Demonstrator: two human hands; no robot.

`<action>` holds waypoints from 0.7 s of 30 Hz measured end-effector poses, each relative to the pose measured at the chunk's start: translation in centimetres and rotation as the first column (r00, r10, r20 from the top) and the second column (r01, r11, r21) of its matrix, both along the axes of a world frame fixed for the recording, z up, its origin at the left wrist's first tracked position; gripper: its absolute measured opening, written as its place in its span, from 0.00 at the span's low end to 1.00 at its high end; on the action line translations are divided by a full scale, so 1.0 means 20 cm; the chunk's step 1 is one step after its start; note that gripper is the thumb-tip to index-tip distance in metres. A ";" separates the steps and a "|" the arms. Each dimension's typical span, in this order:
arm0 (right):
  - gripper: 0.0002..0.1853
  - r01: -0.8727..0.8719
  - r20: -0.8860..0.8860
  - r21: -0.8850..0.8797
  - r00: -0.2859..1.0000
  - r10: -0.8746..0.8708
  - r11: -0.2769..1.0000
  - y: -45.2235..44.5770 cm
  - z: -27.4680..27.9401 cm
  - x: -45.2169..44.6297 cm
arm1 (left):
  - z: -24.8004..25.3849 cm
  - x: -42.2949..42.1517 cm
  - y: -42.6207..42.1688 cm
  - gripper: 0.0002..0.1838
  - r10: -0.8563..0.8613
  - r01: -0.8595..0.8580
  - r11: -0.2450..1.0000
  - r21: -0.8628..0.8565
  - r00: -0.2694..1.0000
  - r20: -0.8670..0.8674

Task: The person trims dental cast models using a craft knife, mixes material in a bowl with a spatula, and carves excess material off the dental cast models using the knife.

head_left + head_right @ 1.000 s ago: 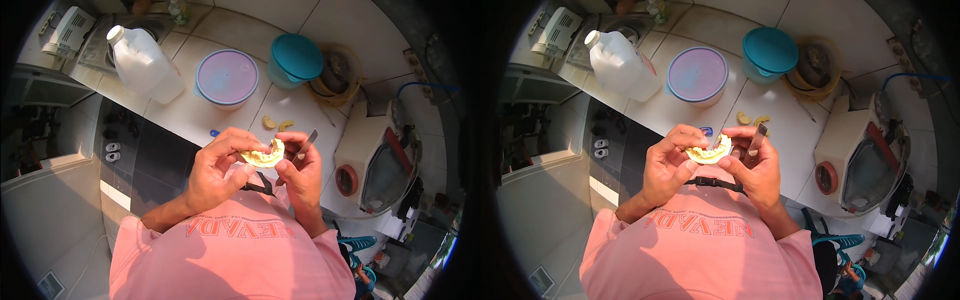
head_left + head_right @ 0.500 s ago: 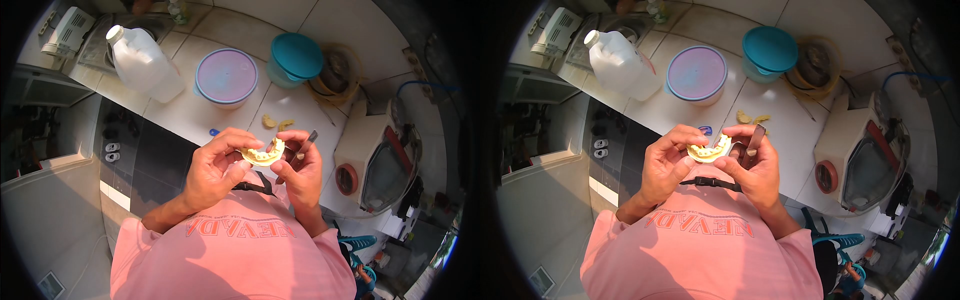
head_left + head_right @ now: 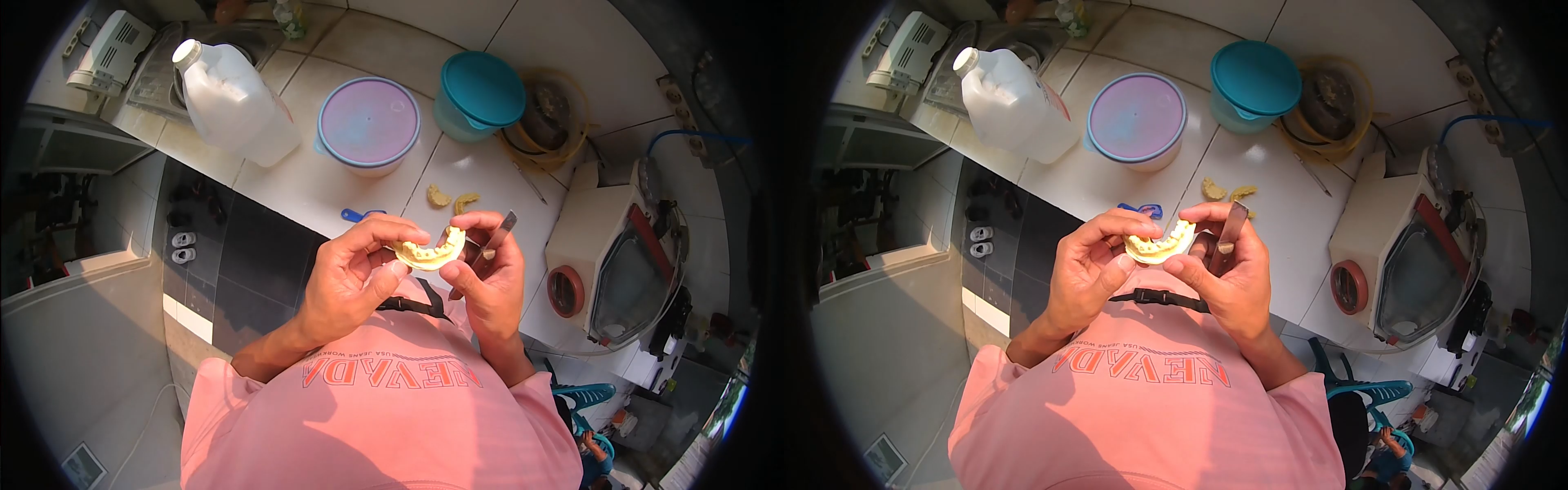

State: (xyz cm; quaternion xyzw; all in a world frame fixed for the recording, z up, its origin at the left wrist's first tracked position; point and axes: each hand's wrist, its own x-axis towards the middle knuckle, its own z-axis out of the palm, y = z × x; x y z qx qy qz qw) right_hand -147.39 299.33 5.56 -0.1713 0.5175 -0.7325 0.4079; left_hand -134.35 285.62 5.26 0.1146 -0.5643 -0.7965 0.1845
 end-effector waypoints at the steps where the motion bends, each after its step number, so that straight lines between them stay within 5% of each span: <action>1: 0.24 0.002 -0.002 0.005 1.000 -0.002 1.000 0.00 0.00 0.00 | 0.01 0.00 0.00 0.18 -0.019 0.018 1.000 0.009 0.999 0.041; 6: 0.23 0.064 -0.064 0.040 0.996 -0.061 0.997 0.03 -0.10 -0.03 | -0.06 -0.01 -0.01 0.25 0.151 -0.155 0.987 0.037 0.984 0.092; 8: 0.21 0.197 -0.265 0.197 0.954 -0.141 0.961 0.08 -0.20 -0.10 | -0.14 0.04 -0.07 0.29 0.309 -0.301 0.951 -0.075 0.939 0.150; 13: 0.19 0.427 -0.536 0.428 0.830 -0.156 0.797 0.25 -0.63 -0.28 | -0.32 0.16 -0.19 0.21 0.453 -0.471 0.882 -0.021 0.833 0.318; 21: 0.22 0.578 -0.709 0.532 0.704 -0.048 0.618 0.38 -1.11 -0.44 | -0.44 0.18 -0.20 0.18 0.455 -0.484 0.875 -0.019 0.809 0.372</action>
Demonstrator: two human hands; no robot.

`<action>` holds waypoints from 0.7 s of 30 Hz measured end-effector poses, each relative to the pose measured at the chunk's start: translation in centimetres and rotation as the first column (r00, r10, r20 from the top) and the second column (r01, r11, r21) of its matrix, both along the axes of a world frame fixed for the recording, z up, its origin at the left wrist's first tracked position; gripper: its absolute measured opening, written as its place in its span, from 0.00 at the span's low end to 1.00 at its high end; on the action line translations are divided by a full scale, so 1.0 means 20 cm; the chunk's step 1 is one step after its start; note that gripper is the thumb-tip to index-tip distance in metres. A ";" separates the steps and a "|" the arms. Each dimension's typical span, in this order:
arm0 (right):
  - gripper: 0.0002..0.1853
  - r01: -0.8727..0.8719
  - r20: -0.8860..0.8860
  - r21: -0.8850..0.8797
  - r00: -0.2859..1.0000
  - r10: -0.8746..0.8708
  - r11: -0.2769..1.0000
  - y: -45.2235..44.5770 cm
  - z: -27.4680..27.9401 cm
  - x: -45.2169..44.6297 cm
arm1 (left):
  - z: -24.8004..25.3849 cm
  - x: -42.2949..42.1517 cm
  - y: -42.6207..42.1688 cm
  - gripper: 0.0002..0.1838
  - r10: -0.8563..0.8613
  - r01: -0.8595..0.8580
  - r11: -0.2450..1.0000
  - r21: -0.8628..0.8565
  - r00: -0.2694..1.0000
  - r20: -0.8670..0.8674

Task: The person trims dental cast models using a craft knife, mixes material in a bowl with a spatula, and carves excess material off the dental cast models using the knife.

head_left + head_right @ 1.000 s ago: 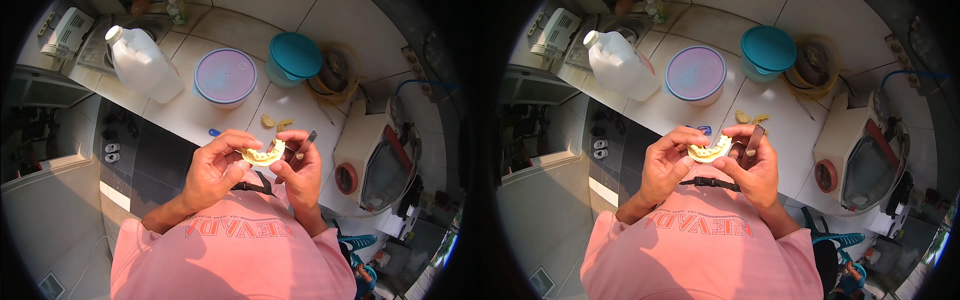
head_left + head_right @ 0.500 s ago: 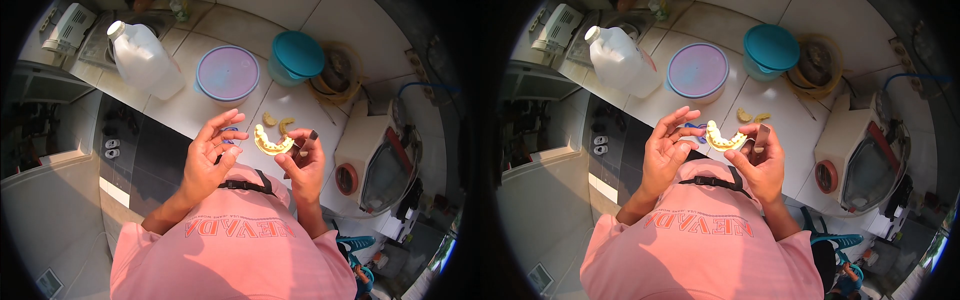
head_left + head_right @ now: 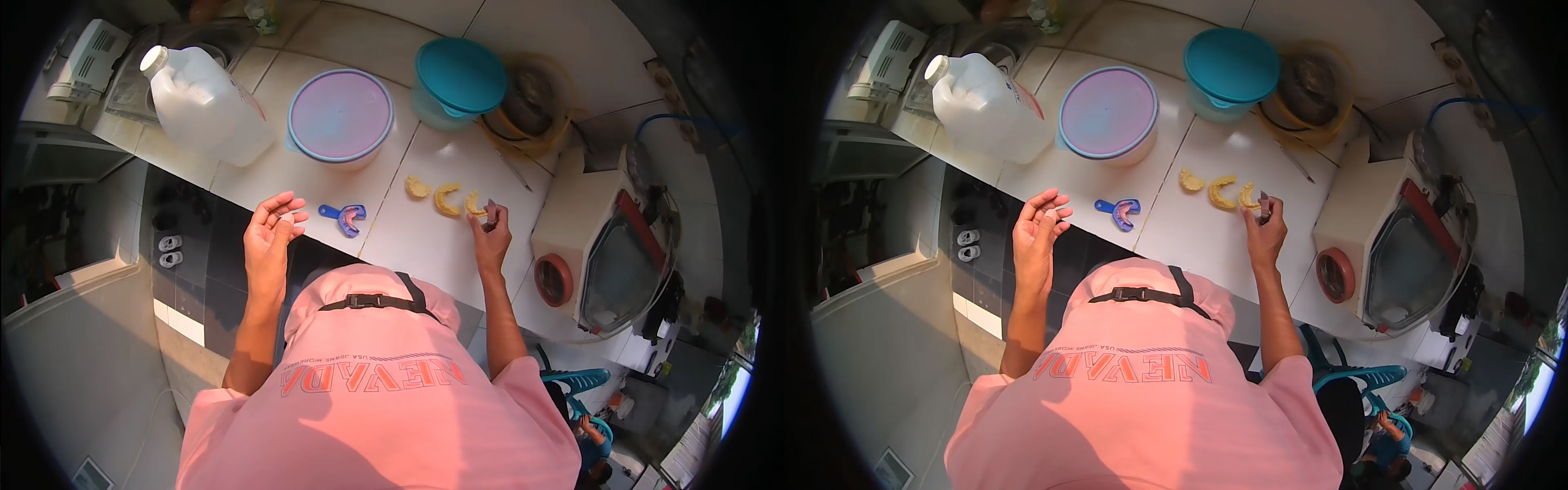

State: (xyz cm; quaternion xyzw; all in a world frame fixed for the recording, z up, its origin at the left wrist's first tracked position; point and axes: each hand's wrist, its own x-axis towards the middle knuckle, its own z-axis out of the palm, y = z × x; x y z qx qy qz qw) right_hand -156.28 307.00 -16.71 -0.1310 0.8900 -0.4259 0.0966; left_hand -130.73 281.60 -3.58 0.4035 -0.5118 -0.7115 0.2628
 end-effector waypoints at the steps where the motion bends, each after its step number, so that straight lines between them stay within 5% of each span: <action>1: 0.22 0.007 -0.003 0.003 1.000 -0.007 1.000 0.01 -0.04 -0.02 | 0.01 -0.01 0.01 0.17 0.002 -0.002 1.000 -0.002 1.000 0.012; 10: 0.21 -0.053 0.000 0.135 0.999 0.054 0.989 0.05 -0.11 -0.05 | -0.05 0.00 0.04 0.17 -0.017 0.017 1.000 0.005 0.997 0.077; 15: 0.20 -0.182 -0.204 0.217 0.952 0.227 0.959 0.09 -0.17 -0.07 | -0.06 -0.01 0.05 0.15 0.014 -0.016 1.000 0.021 0.996 0.084; 21: 0.15 -0.141 -0.144 0.074 0.978 0.150 0.987 0.08 -0.13 -0.04 | -0.08 -0.02 0.06 0.15 0.007 -0.009 1.000 0.019 0.994 0.109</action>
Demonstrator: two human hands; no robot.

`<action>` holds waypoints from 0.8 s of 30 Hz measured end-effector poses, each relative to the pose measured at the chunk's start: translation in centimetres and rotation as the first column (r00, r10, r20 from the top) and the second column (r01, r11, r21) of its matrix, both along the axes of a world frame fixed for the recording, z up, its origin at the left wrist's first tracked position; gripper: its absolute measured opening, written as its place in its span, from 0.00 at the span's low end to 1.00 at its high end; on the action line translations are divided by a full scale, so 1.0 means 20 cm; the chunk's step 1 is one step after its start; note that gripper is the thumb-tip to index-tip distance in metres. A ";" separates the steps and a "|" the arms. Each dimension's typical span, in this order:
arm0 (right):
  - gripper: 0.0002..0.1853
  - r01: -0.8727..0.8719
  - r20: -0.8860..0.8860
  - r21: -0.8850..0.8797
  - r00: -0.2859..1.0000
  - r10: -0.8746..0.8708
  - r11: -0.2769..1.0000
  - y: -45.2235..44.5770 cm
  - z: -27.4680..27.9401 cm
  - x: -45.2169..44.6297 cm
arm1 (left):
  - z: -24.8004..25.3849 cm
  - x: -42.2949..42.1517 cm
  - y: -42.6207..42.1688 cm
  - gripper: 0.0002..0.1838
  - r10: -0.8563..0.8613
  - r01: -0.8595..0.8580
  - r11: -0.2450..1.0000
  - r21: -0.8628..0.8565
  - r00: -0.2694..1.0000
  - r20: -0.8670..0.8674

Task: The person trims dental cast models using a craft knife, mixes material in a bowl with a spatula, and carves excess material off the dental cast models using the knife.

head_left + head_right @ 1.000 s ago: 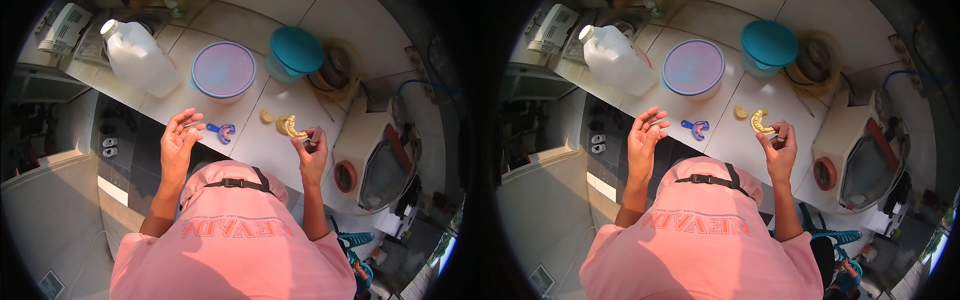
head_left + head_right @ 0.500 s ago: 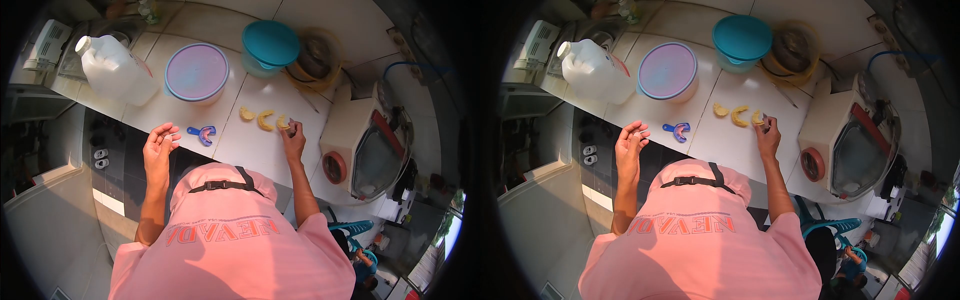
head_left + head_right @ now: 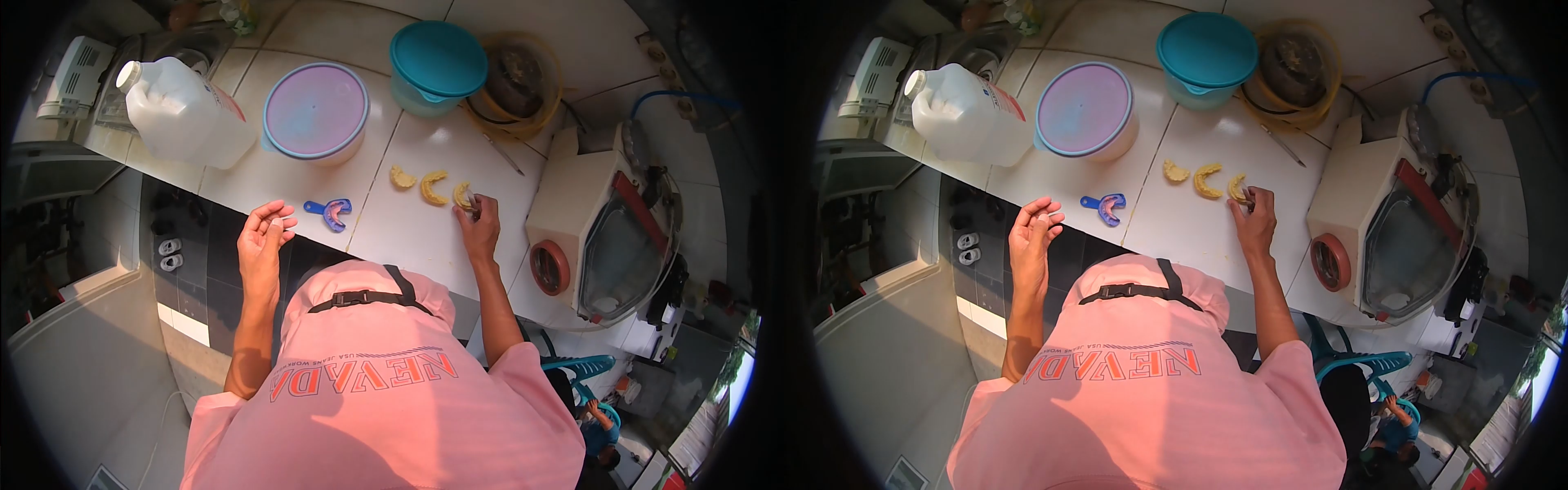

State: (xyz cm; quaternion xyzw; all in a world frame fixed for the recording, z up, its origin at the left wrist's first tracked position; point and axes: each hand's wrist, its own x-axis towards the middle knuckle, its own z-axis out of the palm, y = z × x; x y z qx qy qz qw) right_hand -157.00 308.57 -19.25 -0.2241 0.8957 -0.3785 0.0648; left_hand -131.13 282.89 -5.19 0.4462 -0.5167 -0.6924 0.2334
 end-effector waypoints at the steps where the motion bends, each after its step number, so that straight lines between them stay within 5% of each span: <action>1: 0.15 0.000 0.000 0.000 1.000 0.000 1.000 0.01 0.04 0.00 | -0.01 0.01 0.00 0.16 -0.007 0.007 1.000 -0.001 1.000 0.002; 4: 0.12 0.088 0.021 0.005 0.996 -0.089 0.996 0.05 0.07 -0.02 | -0.03 0.02 0.00 0.16 -0.011 0.011 1.000 -0.002 1.000 0.001; 6: 0.16 0.102 -0.206 -0.084 0.971 -0.117 0.991 0.14 -0.03 -0.09 | -0.04 0.02 0.01 0.17 -0.005 0.005 1.000 -0.002 1.000 0.001; 9: 0.19 0.124 -0.231 0.036 0.967 -0.113 0.992 0.17 -0.06 -0.16 | -0.07 0.00 0.00 0.17 0.004 -0.004 1.000 -0.005 1.000 0.007; 11: 0.20 0.132 -0.238 0.108 0.966 -0.103 0.985 0.16 -0.05 -0.17 | -0.11 -0.05 -0.02 0.17 -0.024 0.047 0.956 -0.291 0.996 0.083; 12: 0.20 0.125 -0.237 0.102 0.967 -0.098 0.987 0.15 -0.06 -0.19 | -0.11 -0.08 -0.04 0.17 -0.017 0.040 0.954 -0.296 0.996 0.083; 14: 0.20 0.110 -0.245 0.102 0.966 -0.082 0.989 0.15 -0.06 -0.22 | -0.11 -0.15 -0.11 0.19 0.035 0.149 0.727 -0.670 0.967 0.253; 15: 0.19 0.114 -0.207 0.093 0.974 -0.093 0.989 0.15 -0.07 -0.23 | -0.14 -0.17 -0.17 0.19 0.047 0.141 0.724 -0.675 0.967 0.252; 19: 0.19 0.123 -0.293 0.153 0.953 -0.074 0.980 0.07 0.01 -0.23 | -0.20 -0.26 -0.40 0.20 0.091 -0.051 0.939 -0.341 0.991 0.103; 21: 0.18 0.018 -0.400 -0.067 0.916 -0.043 0.998 -0.11 0.15 -0.15 | -0.19 -0.29 -0.45 0.19 0.095 -0.085 0.976 -0.200 0.995 0.039; 24: 0.13 -0.376 -0.400 -0.164 0.870 0.287 0.912 -0.55 0.43 0.04 | -0.29 -0.29 -0.49 0.16 0.133 -0.136 0.985 -0.106 0.990 -0.039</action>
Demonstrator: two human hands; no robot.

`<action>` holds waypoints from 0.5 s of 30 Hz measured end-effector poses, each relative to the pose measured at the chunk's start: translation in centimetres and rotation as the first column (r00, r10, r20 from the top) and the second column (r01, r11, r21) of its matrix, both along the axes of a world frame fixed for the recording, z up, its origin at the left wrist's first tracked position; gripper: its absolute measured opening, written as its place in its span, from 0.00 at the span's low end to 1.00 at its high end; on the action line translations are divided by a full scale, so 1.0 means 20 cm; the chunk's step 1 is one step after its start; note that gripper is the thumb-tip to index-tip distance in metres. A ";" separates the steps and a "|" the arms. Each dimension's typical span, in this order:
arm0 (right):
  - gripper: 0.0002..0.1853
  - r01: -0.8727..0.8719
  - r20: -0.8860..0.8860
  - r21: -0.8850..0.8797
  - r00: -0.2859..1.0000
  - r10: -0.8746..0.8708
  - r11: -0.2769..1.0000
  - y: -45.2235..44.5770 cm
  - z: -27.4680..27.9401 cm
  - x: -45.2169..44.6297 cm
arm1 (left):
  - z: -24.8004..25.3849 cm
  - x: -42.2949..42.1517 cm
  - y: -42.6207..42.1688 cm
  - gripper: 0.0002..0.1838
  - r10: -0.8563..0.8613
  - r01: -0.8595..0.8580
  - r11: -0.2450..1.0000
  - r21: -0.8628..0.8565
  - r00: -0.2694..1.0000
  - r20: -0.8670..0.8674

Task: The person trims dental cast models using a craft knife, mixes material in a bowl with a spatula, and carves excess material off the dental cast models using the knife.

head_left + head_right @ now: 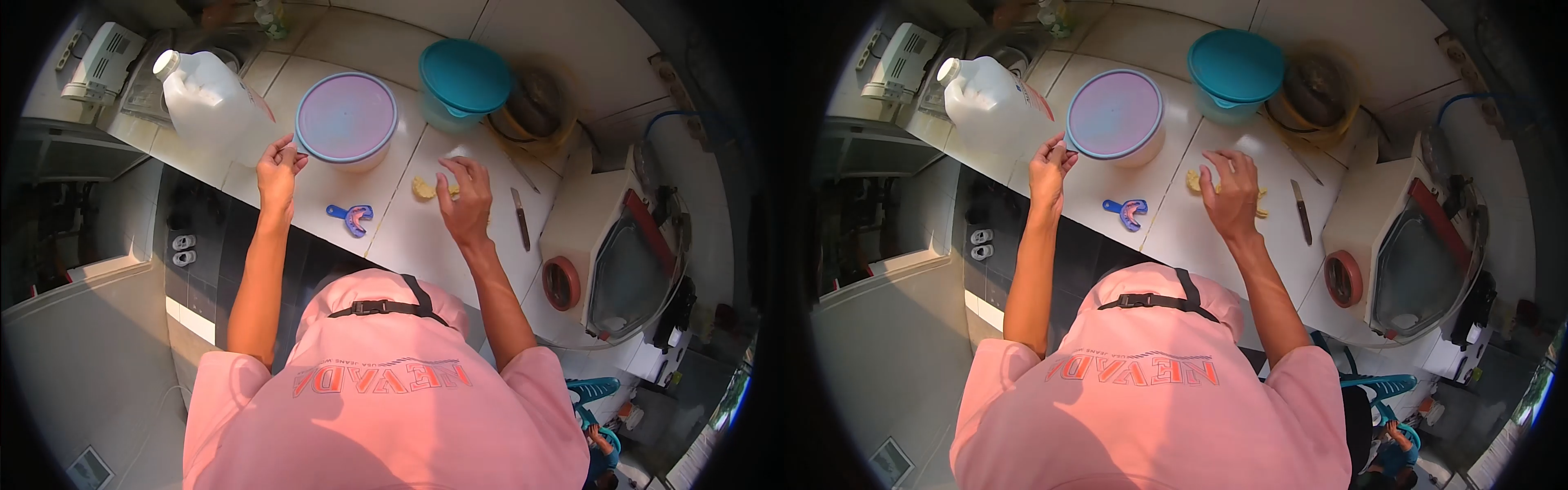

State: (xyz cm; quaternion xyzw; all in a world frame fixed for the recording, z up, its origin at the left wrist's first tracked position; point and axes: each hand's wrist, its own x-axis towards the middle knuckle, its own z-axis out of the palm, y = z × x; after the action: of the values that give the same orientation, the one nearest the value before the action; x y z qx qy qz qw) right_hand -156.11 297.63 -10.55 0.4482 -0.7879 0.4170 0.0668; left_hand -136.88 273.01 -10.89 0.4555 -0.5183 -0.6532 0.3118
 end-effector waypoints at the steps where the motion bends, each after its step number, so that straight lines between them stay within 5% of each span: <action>1: 0.16 -0.138 -0.025 -0.015 0.990 0.137 0.990 -0.14 0.07 0.07 | -0.01 -0.01 0.01 0.16 -0.026 0.026 1.000 0.004 1.000 -0.008; 5: 0.29 -0.389 -0.123 0.108 0.908 0.400 0.915 -0.52 0.11 0.29 | -0.02 0.02 0.17 0.11 0.003 0.004 0.991 0.137 0.999 -0.049; 8: 0.31 -0.278 -0.371 0.358 0.834 0.409 0.892 -0.58 0.06 0.30 | -0.10 0.04 0.24 0.13 -0.081 0.083 0.988 0.132 0.997 -0.018; 11: 0.29 -0.340 -0.410 0.304 0.796 0.445 0.890 -0.56 -0.02 0.26 | -0.04 -0.03 0.37 0.23 0.034 -0.010 0.993 0.120 0.979 -0.200; 15: 0.27 -0.397 -0.305 0.214 0.841 0.447 0.893 -0.57 -0.02 0.26 | -0.10 -0.02 0.36 0.23 -0.043 0.066 0.990 0.126 0.983 -0.179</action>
State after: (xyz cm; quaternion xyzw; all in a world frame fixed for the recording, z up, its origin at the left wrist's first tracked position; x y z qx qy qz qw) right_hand -150.92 286.19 -10.98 0.6805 -0.6730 0.2789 0.0785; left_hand -137.37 280.27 -12.86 0.4012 -0.4568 -0.7320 0.3074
